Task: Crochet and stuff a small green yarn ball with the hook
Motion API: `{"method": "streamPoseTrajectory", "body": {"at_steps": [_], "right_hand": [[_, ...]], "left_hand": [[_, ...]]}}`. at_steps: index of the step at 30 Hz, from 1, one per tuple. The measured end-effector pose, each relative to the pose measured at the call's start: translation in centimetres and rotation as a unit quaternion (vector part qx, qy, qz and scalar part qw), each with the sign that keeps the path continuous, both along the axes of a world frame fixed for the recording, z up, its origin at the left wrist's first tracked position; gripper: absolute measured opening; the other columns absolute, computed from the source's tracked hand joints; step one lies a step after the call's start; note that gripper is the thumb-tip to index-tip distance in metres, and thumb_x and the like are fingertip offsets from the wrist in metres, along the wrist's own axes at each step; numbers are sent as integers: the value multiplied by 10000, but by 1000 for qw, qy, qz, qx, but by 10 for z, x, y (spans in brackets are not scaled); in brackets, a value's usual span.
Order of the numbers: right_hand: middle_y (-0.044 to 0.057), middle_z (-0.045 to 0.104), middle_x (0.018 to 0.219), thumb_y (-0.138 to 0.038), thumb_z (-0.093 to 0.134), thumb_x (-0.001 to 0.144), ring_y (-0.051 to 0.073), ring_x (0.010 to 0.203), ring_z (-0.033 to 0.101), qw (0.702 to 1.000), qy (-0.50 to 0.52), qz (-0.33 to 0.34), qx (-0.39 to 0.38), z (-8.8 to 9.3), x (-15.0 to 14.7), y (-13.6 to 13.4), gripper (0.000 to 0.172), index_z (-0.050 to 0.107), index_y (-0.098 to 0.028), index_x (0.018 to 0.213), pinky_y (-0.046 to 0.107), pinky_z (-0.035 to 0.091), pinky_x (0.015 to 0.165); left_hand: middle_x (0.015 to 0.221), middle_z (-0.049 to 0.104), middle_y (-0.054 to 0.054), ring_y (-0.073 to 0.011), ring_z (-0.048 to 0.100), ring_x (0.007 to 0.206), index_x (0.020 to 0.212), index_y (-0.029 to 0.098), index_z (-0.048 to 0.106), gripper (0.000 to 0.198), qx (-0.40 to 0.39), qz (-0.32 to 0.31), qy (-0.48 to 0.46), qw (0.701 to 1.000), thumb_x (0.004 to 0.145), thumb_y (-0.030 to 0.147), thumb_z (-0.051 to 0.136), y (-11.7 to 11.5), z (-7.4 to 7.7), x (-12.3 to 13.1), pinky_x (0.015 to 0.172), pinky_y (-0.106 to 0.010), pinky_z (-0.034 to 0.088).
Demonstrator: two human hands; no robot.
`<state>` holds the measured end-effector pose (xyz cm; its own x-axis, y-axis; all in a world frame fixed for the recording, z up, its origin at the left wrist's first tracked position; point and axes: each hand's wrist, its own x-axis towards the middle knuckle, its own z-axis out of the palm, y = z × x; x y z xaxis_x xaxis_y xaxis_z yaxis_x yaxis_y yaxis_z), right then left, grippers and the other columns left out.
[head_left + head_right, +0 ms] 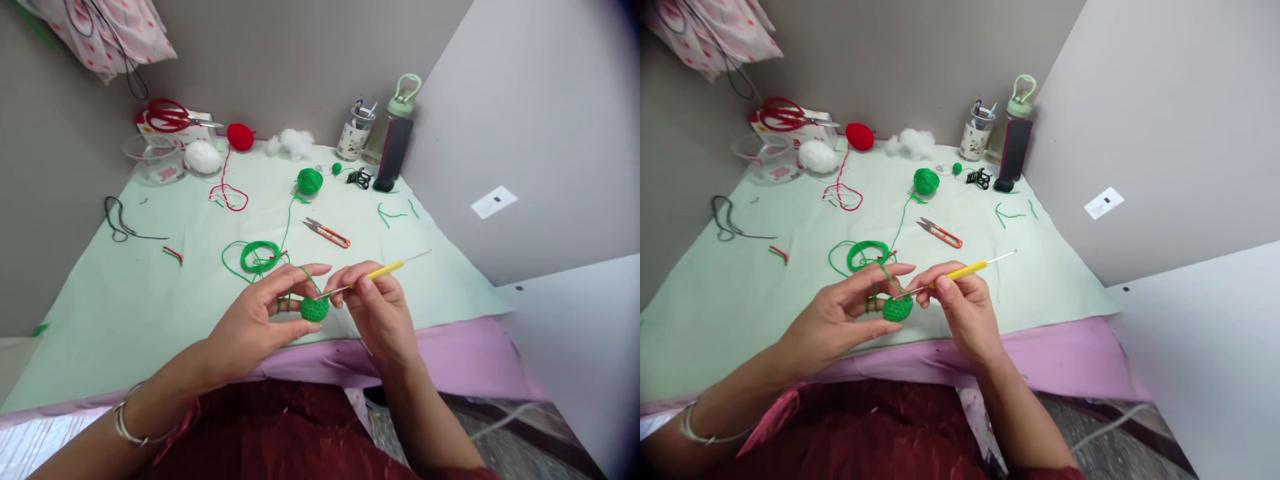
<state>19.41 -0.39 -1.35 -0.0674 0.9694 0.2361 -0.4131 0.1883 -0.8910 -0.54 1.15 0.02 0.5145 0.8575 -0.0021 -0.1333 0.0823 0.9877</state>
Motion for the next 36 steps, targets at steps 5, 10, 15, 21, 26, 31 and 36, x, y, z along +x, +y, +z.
{"method": "streamPoseTrajectory", "body": {"at_steps": [5, 10, 15, 21, 26, 31, 36], "right_hand": [[16, 826, 922, -381, 689, 1033, 130, 771, 713, 999, -41, 4, 14, 1, 6, 0, 178, 804, -264, 965, 266, 579, 738], [27, 806, 940, -350, 635, 1063, 163, 842, 723, 993, -101, 12, 57, 2, 14, -1, 195, 795, -259, 997, 313, 586, 784], [39, 802, 963, -321, 618, 1070, 177, 874, 731, 982, -165, 21, 92, 9, 18, -1, 199, 802, -250, 1040, 344, 602, 812], [44, 807, 985, -244, 599, 1074, 197, 950, 751, 958, -252, 40, 129, 20, 23, -2, 208, 807, -253, 1067, 369, 613, 853], [34, 799, 1002, -220, 591, 1076, 176, 953, 747, 944, -282, 66, 158, 25, 30, 1, 201, 787, -251, 1107, 346, 603, 876], [57, 804, 1007, -184, 593, 1064, 184, 944, 763, 917, -338, 57, 202, 23, 28, 0, 179, 761, -228, 1107, 355, 622, 855], [80, 821, 1041, -143, 589, 1037, 209, 912, 763, 804, -465, -100, 356, 10, 17, -9, 233, 742, -270, 1157, 355, 639, 750]], "left_hand": [[1041, 677, -10, -179, 641, 1086, 1268, 315, 779, 483, 61, 2, 44, 997, 814, 172, 859, 4, -1, -3, 1020, -338, 574], [1048, 698, -18, -198, 650, 1109, 1015, 256, 783, 240, 80, -6, 66, 995, 808, 159, 853, 4, 0, -3, 1050, -364, 555], [1007, 714, -15, -199, 655, 1046, 915, 258, 768, 147, 85, -1, 68, 994, 821, 205, 868, 5, 2, -2, 1030, -367, 543], [984, 736, -33, -215, 666, 974, 899, 249, 781, 144, 110, 1, 90, 990, 805, 169, 854, 6, 4, -2, 970, -382, 538], [995, 759, -40, -225, 683, 990, 889, 243, 790, 132, 142, -13, 103, 984, 809, 146, 829, 8, 6, -3, 939, -368, 537], [1000, 777, -53, -213, 672, 913, 918, 225, 818, 148, 147, -6, 118, 982, 790, 163, 858, 10, 3, -1, 912, -375, 541], [943, 751, -33, -230, 678, 959, 1194, 248, 818, 446, 49, 78, 91, 992, 759, 266, 915, 4, -2, 8, 972, -406, 561]]}}
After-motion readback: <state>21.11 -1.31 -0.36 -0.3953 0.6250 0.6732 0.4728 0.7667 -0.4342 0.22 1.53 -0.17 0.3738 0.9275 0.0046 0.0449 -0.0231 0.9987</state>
